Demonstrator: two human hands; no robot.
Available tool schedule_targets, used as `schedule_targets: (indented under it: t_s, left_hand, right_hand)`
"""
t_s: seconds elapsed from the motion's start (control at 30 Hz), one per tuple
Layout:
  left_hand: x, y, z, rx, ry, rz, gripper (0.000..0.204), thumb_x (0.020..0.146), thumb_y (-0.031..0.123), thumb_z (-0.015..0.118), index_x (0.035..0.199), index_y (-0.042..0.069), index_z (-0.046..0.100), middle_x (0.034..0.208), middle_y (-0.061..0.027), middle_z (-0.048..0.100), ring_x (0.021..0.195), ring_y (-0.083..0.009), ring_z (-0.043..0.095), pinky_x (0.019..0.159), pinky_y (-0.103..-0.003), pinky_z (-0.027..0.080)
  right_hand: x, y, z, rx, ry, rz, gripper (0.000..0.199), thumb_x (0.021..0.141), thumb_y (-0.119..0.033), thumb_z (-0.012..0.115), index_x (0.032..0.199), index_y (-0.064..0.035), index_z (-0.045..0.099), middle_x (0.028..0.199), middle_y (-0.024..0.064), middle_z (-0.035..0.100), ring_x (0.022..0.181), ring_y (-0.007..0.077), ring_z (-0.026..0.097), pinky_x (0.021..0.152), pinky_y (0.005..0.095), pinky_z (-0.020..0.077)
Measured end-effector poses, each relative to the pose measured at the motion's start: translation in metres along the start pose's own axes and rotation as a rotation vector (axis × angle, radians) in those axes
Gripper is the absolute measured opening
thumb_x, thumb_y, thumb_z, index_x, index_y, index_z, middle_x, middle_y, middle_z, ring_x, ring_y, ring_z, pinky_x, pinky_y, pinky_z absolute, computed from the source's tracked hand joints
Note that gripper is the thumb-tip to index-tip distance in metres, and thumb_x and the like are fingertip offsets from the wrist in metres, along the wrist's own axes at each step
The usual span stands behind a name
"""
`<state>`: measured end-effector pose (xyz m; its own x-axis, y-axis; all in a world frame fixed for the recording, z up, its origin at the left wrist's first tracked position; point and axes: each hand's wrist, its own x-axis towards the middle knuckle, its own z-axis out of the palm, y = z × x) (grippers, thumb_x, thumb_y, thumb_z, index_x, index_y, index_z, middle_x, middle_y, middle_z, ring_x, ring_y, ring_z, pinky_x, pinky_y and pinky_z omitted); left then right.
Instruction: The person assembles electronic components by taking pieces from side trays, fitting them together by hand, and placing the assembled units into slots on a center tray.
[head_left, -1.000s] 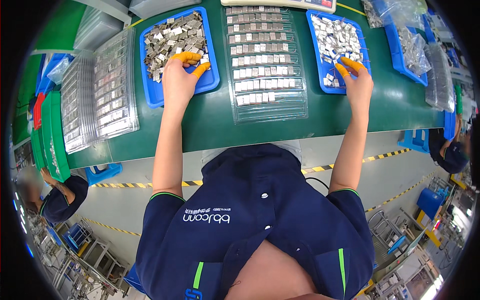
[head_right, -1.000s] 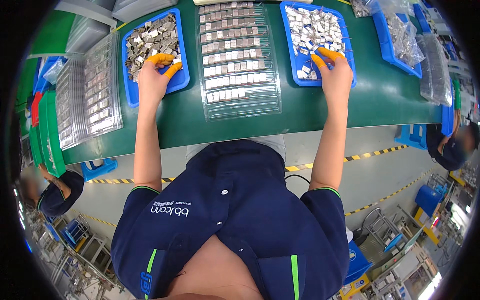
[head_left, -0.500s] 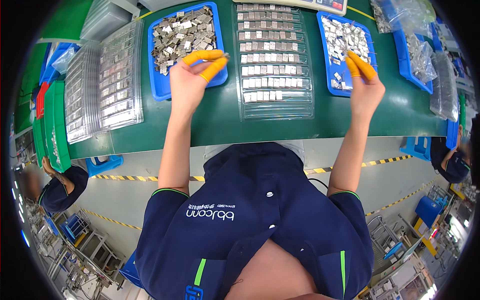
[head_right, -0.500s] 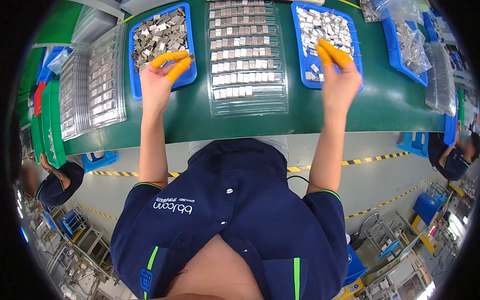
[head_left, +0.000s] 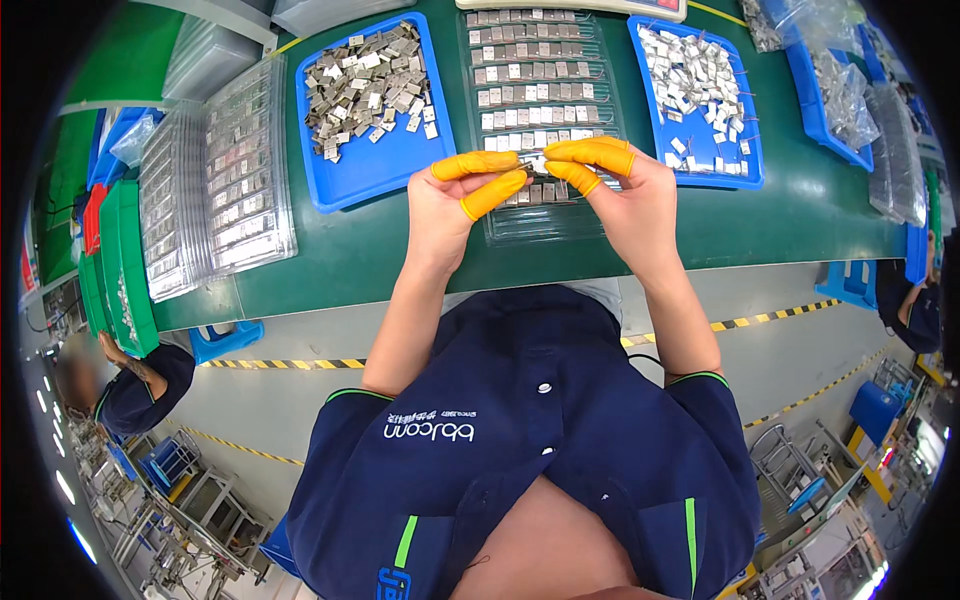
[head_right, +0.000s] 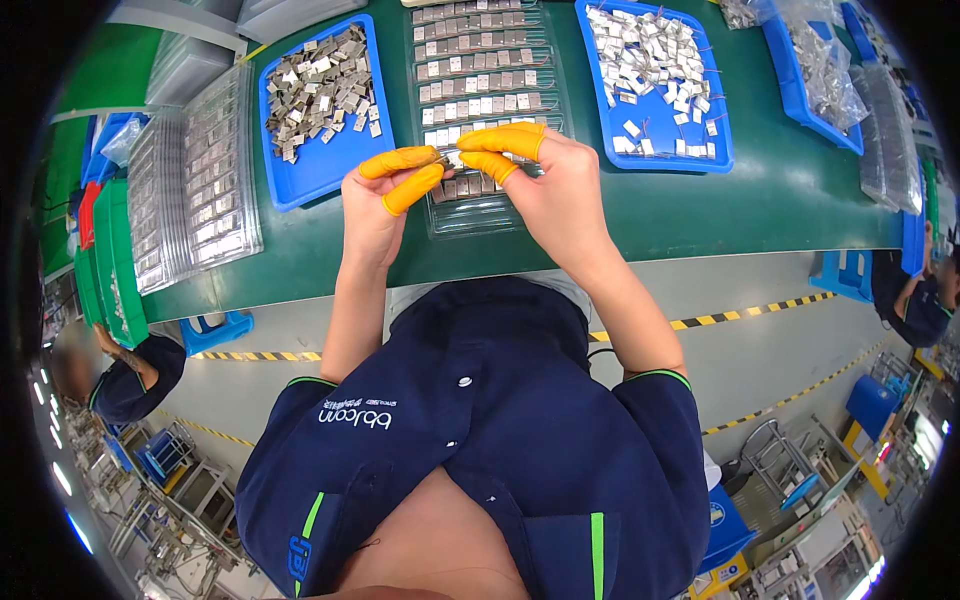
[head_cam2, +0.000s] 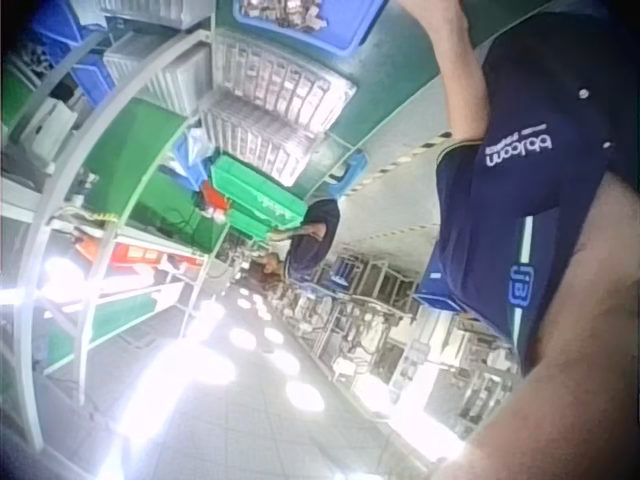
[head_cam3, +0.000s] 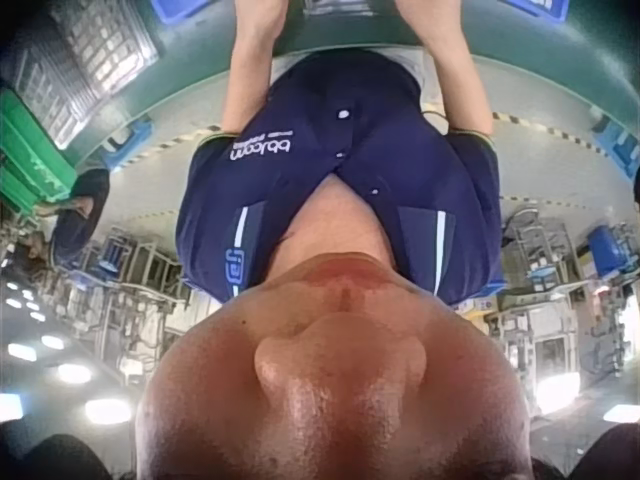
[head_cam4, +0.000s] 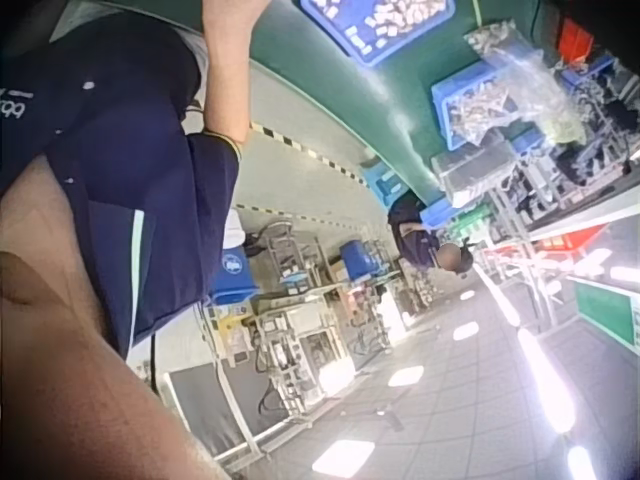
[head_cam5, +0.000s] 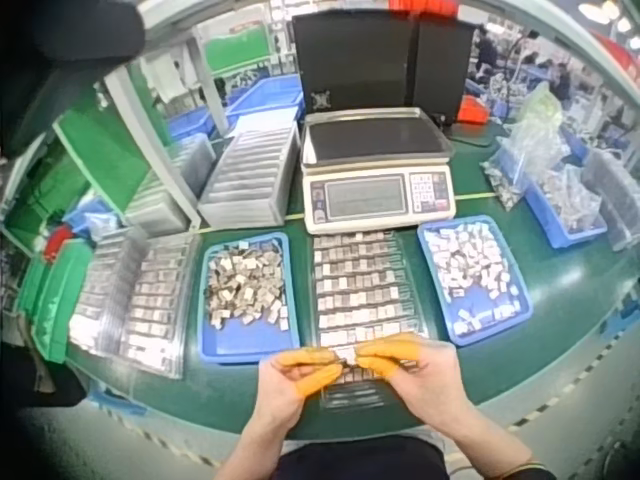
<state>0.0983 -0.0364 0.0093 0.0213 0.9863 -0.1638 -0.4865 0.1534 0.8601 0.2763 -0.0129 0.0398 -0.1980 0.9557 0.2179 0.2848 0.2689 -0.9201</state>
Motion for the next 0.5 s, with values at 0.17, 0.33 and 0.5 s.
schedule_targets:
  t_s: [0.17,0.33,0.5]
  left_hand:
    - [-0.007,0.006,0.006,0.205,0.058,0.052,0.021,0.071,-0.007,0.067,0.091,-0.009,0.062,0.090,-0.0155,0.064,0.084,-0.0207,0.064,0.078,-0.029,0.053]
    - [-0.013,0.011,0.012,0.338,0.018,0.143,0.020,0.070,-0.008,0.067,0.090,-0.009,0.063,0.088,-0.0156,0.065,0.081,-0.0208,0.064,0.075,-0.030,0.053]
    - [-0.014,0.011,0.007,0.168,-0.091,-0.078,0.019,0.070,-0.008,0.067,0.089,-0.008,0.063,0.087,-0.0145,0.065,0.080,-0.0203,0.065,0.076,-0.029,0.053]
  right_hand:
    - [-0.002,-0.010,-0.006,-0.032,-0.045,-0.001,0.018,0.071,0.000,0.067,0.088,-0.0037,0.069,0.084,0.0087,0.067,0.075,0.0180,0.063,0.066,0.0252,0.0487]
    - [-0.009,-0.020,-0.008,-0.270,-0.067,-0.134,0.018,0.069,0.000,0.068,0.086,-0.0033,0.069,0.082,0.0076,0.067,0.076,0.0169,0.063,0.066,0.0255,0.0490]
    - [-0.007,-0.004,-0.011,0.462,-0.195,0.299,0.016,0.070,0.000,0.070,0.086,-0.0003,0.068,0.082,0.0049,0.063,0.075,0.0140,0.061,0.068,0.0252,0.0492]
